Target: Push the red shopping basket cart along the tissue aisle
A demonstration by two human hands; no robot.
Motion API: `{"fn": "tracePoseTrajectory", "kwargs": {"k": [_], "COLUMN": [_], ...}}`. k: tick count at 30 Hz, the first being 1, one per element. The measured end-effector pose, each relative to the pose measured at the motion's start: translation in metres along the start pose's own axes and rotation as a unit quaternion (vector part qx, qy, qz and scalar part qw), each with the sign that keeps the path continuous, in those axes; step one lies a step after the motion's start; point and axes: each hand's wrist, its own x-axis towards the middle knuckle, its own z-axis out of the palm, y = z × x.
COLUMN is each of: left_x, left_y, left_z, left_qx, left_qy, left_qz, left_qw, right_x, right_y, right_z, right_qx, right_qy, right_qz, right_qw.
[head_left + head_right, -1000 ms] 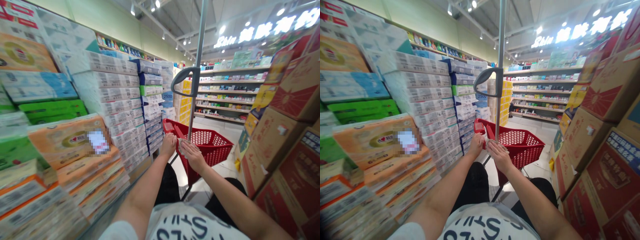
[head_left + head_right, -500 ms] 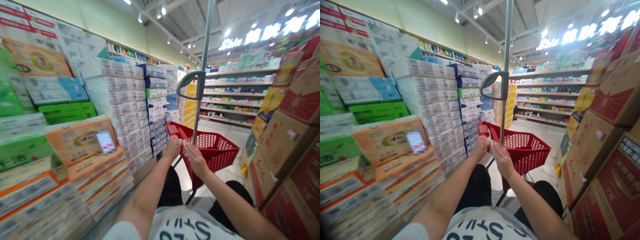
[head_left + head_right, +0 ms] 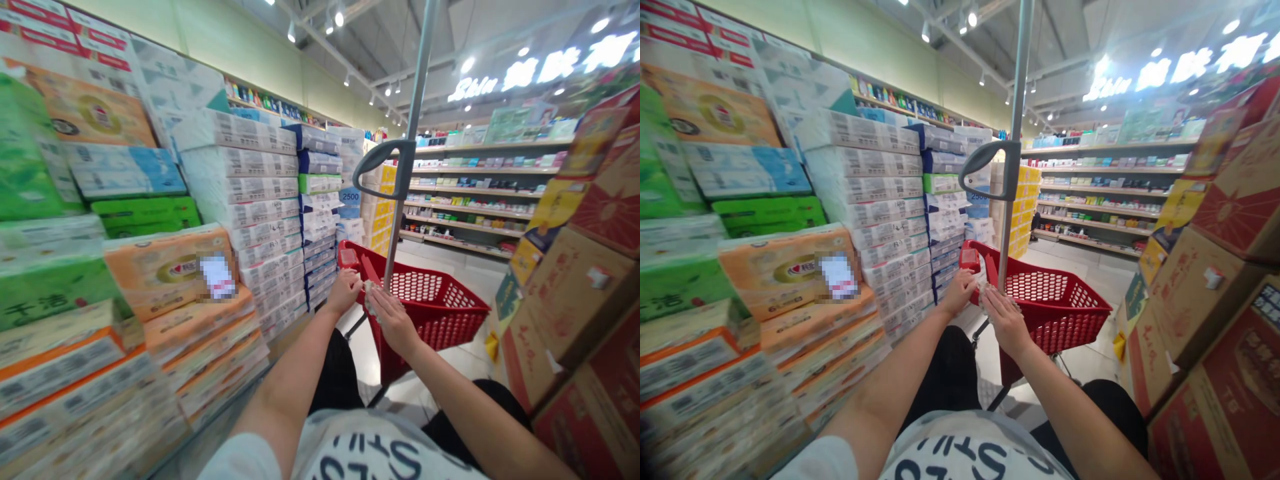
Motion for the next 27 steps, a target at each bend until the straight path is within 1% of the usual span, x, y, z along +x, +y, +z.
{"fn": "tracePoseTrajectory", "kwargs": {"k": [5, 8, 14, 17, 21, 24, 25, 27], "left_x": [0.003, 0.005, 0.006, 0.005, 0.000, -0.012, -0.018, -0.030], "left_y": [-0.010, -0.016, -0.022, -0.024, -0.022, -0.009, -0.003, 0.010], "left_z": [-0.013, -0.020, -0.025, -0.026, -0.027, -0.025, -0.024, -0.020], "left_qx": [-0.015, -0.021, -0.021, -0.022, -0.010, 0.033, 0.049, 0.063], "left_qy": [-0.038, -0.058, -0.077, -0.054, -0.005, 0.039, 0.056, 0.064], "left_qz": [-0.004, 0.001, 0.000, -0.010, -0.014, 0.001, 0.004, 0.008], "left_qw": [0.999, 0.998, 0.997, 0.998, 1.000, 0.999, 0.997, 0.996], "right_x": [0.014, 0.015, 0.000, 0.001, 0.017, 0.035, 0.041, 0.052], "right_y": [-0.014, -0.017, -0.008, -0.008, -0.014, -0.021, -0.023, -0.028], "right_z": [0.004, 0.004, -0.004, -0.006, -0.006, -0.003, -0.002, 0.001], "right_qx": [0.005, 0.012, 0.045, 0.053, 0.055, 0.051, 0.053, 0.067], "right_qy": [-0.038, -0.037, -0.034, -0.040, -0.039, -0.036, -0.030, 0.000], "right_qz": [0.031, 0.011, -0.039, -0.041, -0.016, -0.003, 0.011, 0.059], "right_qw": [0.999, 0.999, 0.998, 0.997, 0.998, 0.998, 0.998, 0.996]}}
